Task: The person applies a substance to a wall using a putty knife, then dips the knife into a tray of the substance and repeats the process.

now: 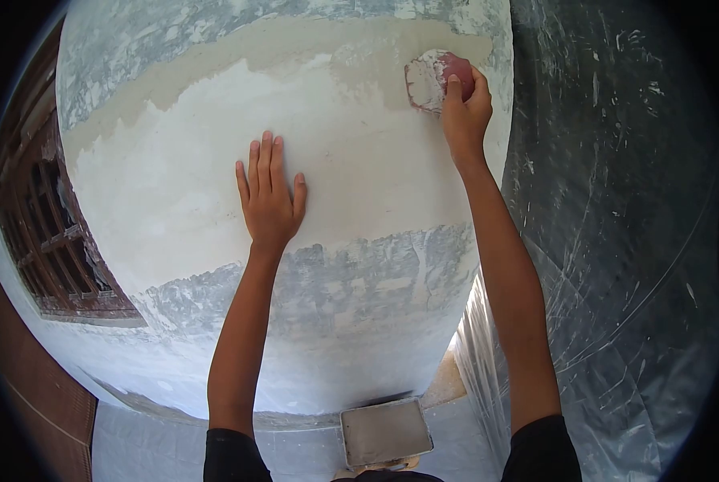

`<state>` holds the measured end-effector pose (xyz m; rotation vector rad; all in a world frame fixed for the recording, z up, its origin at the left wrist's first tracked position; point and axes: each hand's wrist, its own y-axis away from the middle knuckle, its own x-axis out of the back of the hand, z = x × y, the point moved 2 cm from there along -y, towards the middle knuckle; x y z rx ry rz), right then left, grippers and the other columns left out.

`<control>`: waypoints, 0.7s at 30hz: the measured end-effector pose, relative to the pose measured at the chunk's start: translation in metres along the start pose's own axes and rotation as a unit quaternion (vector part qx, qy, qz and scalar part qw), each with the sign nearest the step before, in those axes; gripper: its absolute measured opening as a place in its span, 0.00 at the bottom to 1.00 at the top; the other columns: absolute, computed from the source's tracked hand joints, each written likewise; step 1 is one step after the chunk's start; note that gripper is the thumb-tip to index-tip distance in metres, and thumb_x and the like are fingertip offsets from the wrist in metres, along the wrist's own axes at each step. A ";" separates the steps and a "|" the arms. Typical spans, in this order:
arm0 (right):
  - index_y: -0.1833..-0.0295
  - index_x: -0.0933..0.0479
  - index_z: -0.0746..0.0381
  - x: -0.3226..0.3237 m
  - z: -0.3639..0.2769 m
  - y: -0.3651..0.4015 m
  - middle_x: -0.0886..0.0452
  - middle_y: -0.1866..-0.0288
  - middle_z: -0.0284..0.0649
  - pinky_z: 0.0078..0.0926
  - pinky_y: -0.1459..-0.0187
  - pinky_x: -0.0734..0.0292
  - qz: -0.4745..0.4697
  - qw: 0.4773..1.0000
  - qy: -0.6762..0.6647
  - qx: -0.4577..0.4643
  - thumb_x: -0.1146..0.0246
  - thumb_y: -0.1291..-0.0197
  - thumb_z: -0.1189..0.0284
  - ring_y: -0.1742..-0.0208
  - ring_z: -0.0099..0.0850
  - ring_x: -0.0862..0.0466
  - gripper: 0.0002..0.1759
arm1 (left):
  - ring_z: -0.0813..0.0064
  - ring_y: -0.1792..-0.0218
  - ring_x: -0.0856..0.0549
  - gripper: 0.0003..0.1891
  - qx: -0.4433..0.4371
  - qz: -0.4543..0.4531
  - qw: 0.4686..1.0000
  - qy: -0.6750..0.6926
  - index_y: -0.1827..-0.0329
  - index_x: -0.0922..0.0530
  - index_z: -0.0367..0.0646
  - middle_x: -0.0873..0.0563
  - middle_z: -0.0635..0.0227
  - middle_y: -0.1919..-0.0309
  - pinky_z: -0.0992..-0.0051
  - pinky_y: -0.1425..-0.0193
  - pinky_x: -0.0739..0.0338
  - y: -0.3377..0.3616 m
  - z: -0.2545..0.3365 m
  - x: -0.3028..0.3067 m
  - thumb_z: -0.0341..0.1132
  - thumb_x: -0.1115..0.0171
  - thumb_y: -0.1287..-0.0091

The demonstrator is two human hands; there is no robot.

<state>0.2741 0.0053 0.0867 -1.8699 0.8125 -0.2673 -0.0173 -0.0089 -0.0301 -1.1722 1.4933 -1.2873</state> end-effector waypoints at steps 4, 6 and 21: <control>0.30 0.27 0.65 -0.001 -0.003 0.003 0.19 0.43 0.47 0.43 0.27 0.41 0.050 0.968 -0.245 0.013 0.40 0.27 0.68 0.40 0.37 0.23 0.24 | 0.63 0.19 0.33 0.30 0.000 -0.001 1.000 -0.007 0.21 0.30 0.42 0.28 0.63 0.21 0.52 0.15 0.48 -0.001 0.000 0.001 0.40 0.44 0.26; 0.31 0.27 0.68 0.000 -0.009 0.011 0.19 0.40 0.49 0.40 0.34 0.27 -0.025 0.997 -0.002 0.068 0.40 0.27 0.70 0.39 0.40 0.18 0.23 | 0.63 0.19 0.33 0.30 0.000 0.001 1.000 -0.002 0.21 0.30 0.42 0.28 0.63 0.21 0.52 0.15 0.48 -0.001 0.000 0.001 0.40 0.44 0.26; 0.31 0.27 0.67 0.003 -0.001 0.009 0.20 0.43 0.51 0.41 0.38 0.23 0.003 0.991 -0.120 0.054 0.39 0.28 0.69 0.45 0.42 0.16 0.24 | 0.61 0.17 0.38 0.32 -0.003 -0.011 1.000 0.010 0.18 0.36 0.42 0.33 0.62 0.19 0.51 0.14 0.52 0.001 -0.002 0.000 0.39 0.46 0.25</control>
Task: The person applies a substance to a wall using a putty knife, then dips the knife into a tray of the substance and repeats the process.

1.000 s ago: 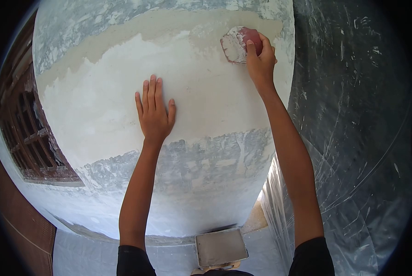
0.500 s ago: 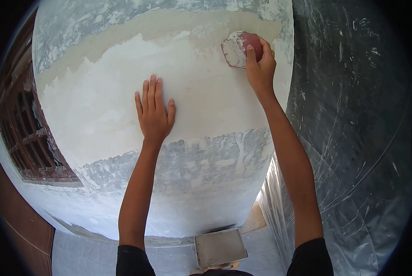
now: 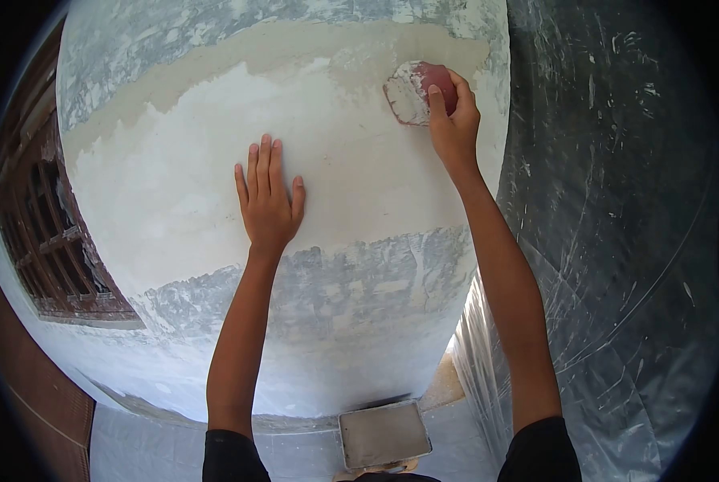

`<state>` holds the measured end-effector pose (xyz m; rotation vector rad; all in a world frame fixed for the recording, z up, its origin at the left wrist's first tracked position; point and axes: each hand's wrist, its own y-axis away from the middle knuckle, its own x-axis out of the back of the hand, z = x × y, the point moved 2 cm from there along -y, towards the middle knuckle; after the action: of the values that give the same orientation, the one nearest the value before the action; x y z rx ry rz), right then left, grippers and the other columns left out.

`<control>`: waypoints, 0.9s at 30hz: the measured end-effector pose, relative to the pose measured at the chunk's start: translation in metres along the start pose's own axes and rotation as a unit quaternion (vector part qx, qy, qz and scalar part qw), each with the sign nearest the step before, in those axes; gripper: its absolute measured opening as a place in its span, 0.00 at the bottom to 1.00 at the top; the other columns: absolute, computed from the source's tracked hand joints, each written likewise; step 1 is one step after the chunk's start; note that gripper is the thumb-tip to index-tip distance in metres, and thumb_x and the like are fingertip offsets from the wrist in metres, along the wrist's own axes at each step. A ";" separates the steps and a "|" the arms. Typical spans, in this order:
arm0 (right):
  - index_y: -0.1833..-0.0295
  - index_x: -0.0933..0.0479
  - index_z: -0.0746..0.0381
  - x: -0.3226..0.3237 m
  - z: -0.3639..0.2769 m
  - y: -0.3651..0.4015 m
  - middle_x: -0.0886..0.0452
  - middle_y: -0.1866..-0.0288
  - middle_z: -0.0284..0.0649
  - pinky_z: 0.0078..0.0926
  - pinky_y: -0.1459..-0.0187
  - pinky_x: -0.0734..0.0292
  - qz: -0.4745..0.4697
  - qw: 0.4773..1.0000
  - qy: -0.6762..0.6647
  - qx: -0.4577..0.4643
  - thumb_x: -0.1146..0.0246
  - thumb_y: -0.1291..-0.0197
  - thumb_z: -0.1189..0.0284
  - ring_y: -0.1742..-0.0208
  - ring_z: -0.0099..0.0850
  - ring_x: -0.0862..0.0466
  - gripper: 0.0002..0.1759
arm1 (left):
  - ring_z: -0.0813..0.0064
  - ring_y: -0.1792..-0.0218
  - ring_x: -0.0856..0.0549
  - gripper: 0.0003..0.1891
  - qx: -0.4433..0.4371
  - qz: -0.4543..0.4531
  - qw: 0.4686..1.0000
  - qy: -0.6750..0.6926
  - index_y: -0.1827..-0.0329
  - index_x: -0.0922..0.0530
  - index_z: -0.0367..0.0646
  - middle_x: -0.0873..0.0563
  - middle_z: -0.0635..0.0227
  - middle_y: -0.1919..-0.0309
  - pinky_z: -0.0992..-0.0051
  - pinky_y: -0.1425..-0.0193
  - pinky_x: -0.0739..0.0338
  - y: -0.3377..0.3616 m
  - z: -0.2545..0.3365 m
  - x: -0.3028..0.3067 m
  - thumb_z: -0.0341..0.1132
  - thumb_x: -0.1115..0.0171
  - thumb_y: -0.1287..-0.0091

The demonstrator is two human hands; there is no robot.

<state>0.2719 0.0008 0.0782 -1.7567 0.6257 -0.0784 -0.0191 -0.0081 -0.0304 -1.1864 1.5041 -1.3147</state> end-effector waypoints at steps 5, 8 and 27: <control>0.31 0.26 0.67 -0.001 0.002 -0.012 0.21 0.42 0.51 0.39 0.36 0.24 0.072 0.997 -0.033 -0.022 0.40 0.28 0.67 0.42 0.42 0.18 0.24 | 0.61 0.17 0.38 0.32 -0.001 0.001 1.000 -0.003 0.18 0.36 0.42 0.33 0.62 0.19 0.51 0.14 0.52 0.000 0.000 0.000 0.39 0.46 0.25; 0.30 0.28 0.67 -0.007 -0.009 -0.006 0.21 0.40 0.51 0.39 0.35 0.26 0.003 1.000 0.007 0.007 0.41 0.27 0.68 0.41 0.41 0.20 0.24 | 0.61 0.17 0.38 0.32 -0.004 0.003 1.000 -0.005 0.18 0.36 0.42 0.33 0.62 0.18 0.51 0.14 0.52 0.001 -0.001 -0.001 0.39 0.46 0.25; 0.30 0.27 0.65 -0.012 -0.004 -0.020 0.21 0.46 0.50 0.43 0.33 0.29 0.050 0.996 -0.069 -0.025 0.40 0.29 0.67 0.40 0.42 0.21 0.25 | 0.63 0.18 0.36 0.31 0.003 0.009 1.000 -0.010 0.20 0.33 0.43 0.30 0.63 0.20 0.52 0.14 0.50 -0.001 0.000 0.000 0.40 0.45 0.25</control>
<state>0.2676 0.0055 0.1005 -1.7599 0.6169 0.1285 -0.0188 -0.0085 -0.0296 -1.1762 1.4917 -1.2915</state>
